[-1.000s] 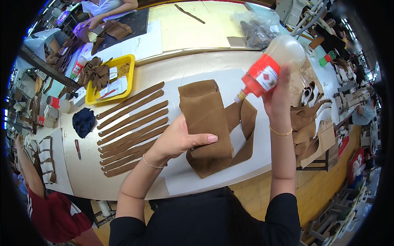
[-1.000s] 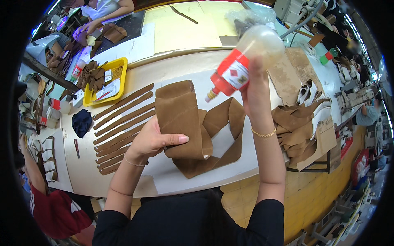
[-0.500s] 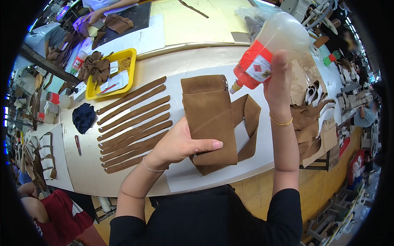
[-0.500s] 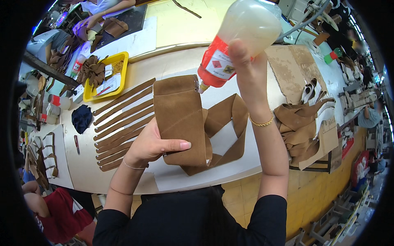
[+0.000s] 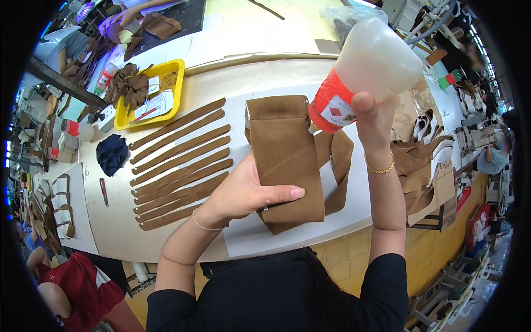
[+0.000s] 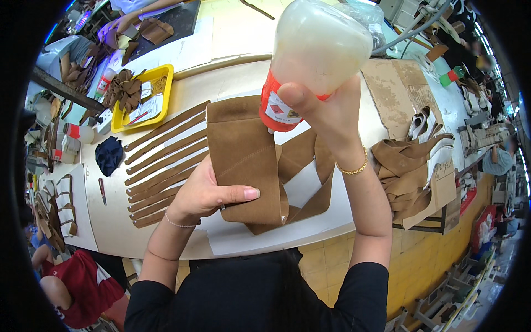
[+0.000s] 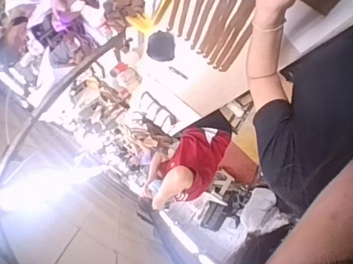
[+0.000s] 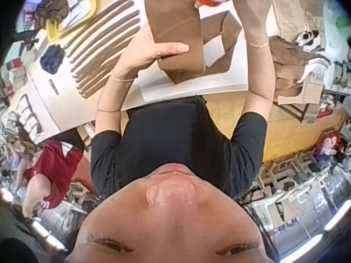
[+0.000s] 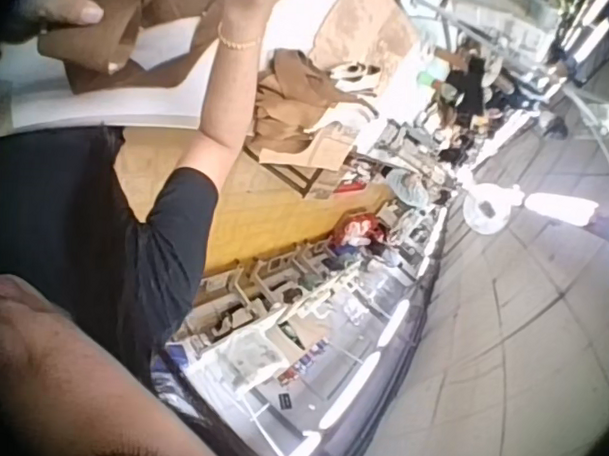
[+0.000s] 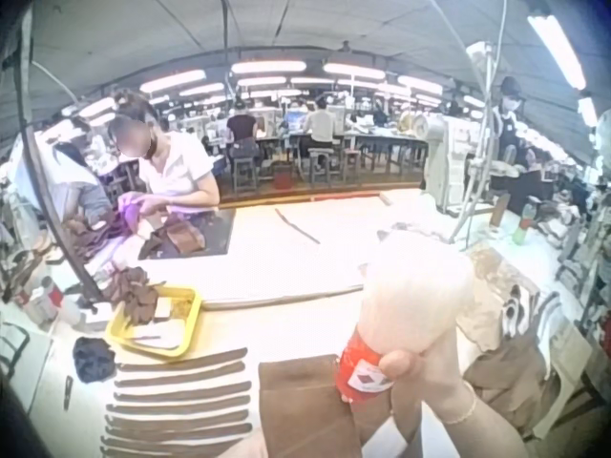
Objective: The person applies glue from a red-capped bottle to brown leather strips and folded leather pieces on a workbench. They wipe the nozzle with a dark cloth, then continue applying glue to additional strips and a folded leather item, placing them on the table.
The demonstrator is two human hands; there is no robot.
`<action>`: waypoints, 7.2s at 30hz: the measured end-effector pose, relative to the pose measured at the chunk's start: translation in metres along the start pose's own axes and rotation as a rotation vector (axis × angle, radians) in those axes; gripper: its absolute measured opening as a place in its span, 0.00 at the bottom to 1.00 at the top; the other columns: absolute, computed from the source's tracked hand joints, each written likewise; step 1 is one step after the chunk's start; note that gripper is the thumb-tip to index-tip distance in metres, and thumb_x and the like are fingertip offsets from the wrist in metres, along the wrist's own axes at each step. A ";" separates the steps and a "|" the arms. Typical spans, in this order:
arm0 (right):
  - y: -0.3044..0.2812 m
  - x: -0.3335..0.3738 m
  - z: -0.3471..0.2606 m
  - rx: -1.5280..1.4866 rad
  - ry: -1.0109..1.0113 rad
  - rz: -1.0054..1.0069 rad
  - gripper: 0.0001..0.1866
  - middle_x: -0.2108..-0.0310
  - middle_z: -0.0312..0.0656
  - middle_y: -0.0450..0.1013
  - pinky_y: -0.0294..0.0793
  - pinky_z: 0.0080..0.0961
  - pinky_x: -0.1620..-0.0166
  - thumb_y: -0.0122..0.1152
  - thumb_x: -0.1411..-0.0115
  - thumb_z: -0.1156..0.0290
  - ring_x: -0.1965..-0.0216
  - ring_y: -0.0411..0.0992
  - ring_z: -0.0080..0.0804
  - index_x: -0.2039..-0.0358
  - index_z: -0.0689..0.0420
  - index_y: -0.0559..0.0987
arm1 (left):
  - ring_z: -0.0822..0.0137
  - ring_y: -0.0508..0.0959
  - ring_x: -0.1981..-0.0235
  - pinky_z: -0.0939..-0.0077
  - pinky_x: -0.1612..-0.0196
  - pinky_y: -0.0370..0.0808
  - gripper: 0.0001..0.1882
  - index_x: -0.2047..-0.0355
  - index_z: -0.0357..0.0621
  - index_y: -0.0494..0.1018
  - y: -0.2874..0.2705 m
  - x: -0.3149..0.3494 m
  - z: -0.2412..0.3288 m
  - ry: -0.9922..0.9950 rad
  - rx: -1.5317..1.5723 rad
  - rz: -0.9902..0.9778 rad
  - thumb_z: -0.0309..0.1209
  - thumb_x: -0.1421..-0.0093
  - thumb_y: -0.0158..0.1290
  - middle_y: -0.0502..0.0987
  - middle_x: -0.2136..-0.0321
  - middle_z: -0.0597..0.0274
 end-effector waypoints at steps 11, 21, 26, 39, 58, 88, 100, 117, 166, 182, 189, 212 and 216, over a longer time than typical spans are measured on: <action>-0.001 0.006 0.001 -0.039 0.018 0.043 0.33 0.68 0.39 0.76 0.75 0.22 0.63 0.68 0.51 0.42 0.66 0.75 0.26 0.63 0.64 0.77 | 0.69 0.72 0.51 0.72 0.48 0.70 0.34 0.44 0.37 0.60 0.002 -0.001 0.001 0.029 -0.006 0.010 0.29 0.47 0.64 0.72 0.53 0.59; -0.018 0.038 0.019 -0.064 0.281 -0.078 0.40 0.53 0.40 0.69 0.76 0.28 0.54 0.56 0.42 0.41 0.55 0.73 0.27 0.43 0.61 0.62 | 0.69 0.72 0.51 0.71 0.47 0.70 0.32 0.45 0.37 0.61 0.002 -0.003 0.000 0.036 0.028 0.025 0.27 0.48 0.63 0.73 0.53 0.59; -0.018 0.050 0.017 -0.087 0.326 -0.071 0.40 0.53 0.40 0.70 0.76 0.28 0.54 0.54 0.42 0.38 0.55 0.73 0.28 0.43 0.61 0.62 | 0.65 0.74 0.50 0.67 0.47 0.72 0.32 0.44 0.37 0.62 0.000 -0.004 -0.001 0.033 0.019 0.043 0.25 0.49 0.62 0.73 0.52 0.57; -0.027 0.079 0.009 -0.122 0.430 -0.057 0.45 0.60 0.44 0.71 0.77 0.25 0.63 0.51 0.46 0.31 0.62 0.73 0.30 0.50 0.65 0.66 | 0.69 0.74 0.54 0.73 0.51 0.73 0.28 0.48 0.35 0.64 -0.005 -0.009 -0.005 0.057 0.042 0.075 0.25 0.47 0.62 0.74 0.54 0.58; -0.060 0.002 -0.008 -0.569 0.414 0.408 0.42 0.69 0.45 0.73 0.76 0.21 0.76 0.45 0.45 0.29 0.73 0.73 0.29 0.59 0.64 0.70 | 0.70 0.73 0.53 0.75 0.51 0.71 0.35 0.45 0.36 0.59 -0.001 -0.040 0.035 0.097 -0.196 0.056 0.28 0.50 0.65 0.73 0.55 0.58; -0.026 -0.018 -0.012 -0.142 0.055 0.058 0.29 0.56 0.36 0.73 0.77 0.28 0.55 0.48 0.36 0.44 0.57 0.74 0.25 0.48 0.56 0.67 | 0.69 0.70 0.48 0.72 0.44 0.65 0.37 0.42 0.36 0.58 0.009 -0.015 0.042 0.108 -0.097 -0.039 0.27 0.50 0.63 0.71 0.50 0.58; -0.033 0.009 -0.019 -0.017 0.025 0.148 0.38 0.57 0.40 0.73 0.77 0.27 0.58 0.51 0.42 0.37 0.60 0.75 0.29 0.47 0.61 0.66 | 0.67 0.73 0.51 0.72 0.45 0.68 0.33 0.45 0.36 0.61 0.008 -0.018 0.041 0.158 -0.037 -0.041 0.28 0.49 0.62 0.73 0.54 0.57; -0.101 0.057 0.037 -0.436 0.363 0.487 0.43 0.67 0.43 0.74 0.78 0.26 0.70 0.54 0.49 0.31 0.70 0.74 0.30 0.55 0.64 0.70 | 0.67 0.79 0.59 0.74 0.52 0.75 0.21 0.52 0.35 0.70 -0.054 -0.079 0.121 0.268 0.085 0.053 0.27 0.46 0.60 0.78 0.59 0.57; -0.092 0.105 0.076 -0.637 0.676 0.770 0.35 0.73 0.38 0.70 0.64 0.20 0.85 0.46 0.44 0.31 0.80 0.67 0.27 0.64 0.55 0.71 | 0.55 0.72 0.56 0.69 0.52 0.71 0.23 0.48 0.38 0.69 -0.040 -0.053 -0.113 0.044 -0.926 0.173 0.30 0.44 0.57 0.68 0.57 0.50; -0.097 0.123 0.089 -0.772 0.793 0.728 0.34 0.72 0.37 0.72 0.70 0.30 0.76 0.44 0.42 0.31 0.76 0.70 0.31 0.62 0.54 0.72 | 0.76 0.68 0.78 0.78 0.72 0.69 0.15 0.61 0.35 0.75 -0.060 -0.041 -0.126 -0.254 -0.790 0.175 0.29 0.48 0.61 0.69 0.82 0.67; -0.089 0.139 0.094 -0.846 0.998 0.625 0.36 0.72 0.45 0.73 0.75 0.34 0.72 0.43 0.43 0.31 0.72 0.73 0.40 0.63 0.57 0.72 | 0.77 0.71 0.75 0.81 0.67 0.71 0.13 0.68 0.35 0.75 -0.059 -0.039 -0.127 -0.225 -0.702 0.173 0.34 0.43 0.59 0.73 0.77 0.65; -0.085 0.126 0.133 -1.556 0.977 0.615 0.33 0.66 0.42 0.70 0.74 0.27 0.64 0.55 0.45 0.37 0.70 0.72 0.30 0.63 0.61 0.73 | 0.80 0.71 0.78 0.83 0.76 0.68 0.10 0.69 0.38 0.77 -0.199 -0.111 -0.001 0.107 -0.710 0.598 0.34 0.40 0.55 0.73 0.80 0.69; -0.086 0.124 0.156 -1.788 0.891 0.578 0.28 0.66 0.41 0.70 0.73 0.25 0.65 0.56 0.43 0.43 0.69 0.72 0.27 0.62 0.61 0.73 | 0.76 0.74 0.77 0.81 0.74 0.70 0.12 0.67 0.35 0.78 -0.260 -0.149 0.026 0.219 -0.836 0.795 0.34 0.41 0.54 0.77 0.77 0.66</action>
Point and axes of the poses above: each hand's wrist, its own x-axis away from the middle knuckle, its own y-axis out of the palm, z = x × y, the point moved 4 cm from there along -x, towards the middle knuckle
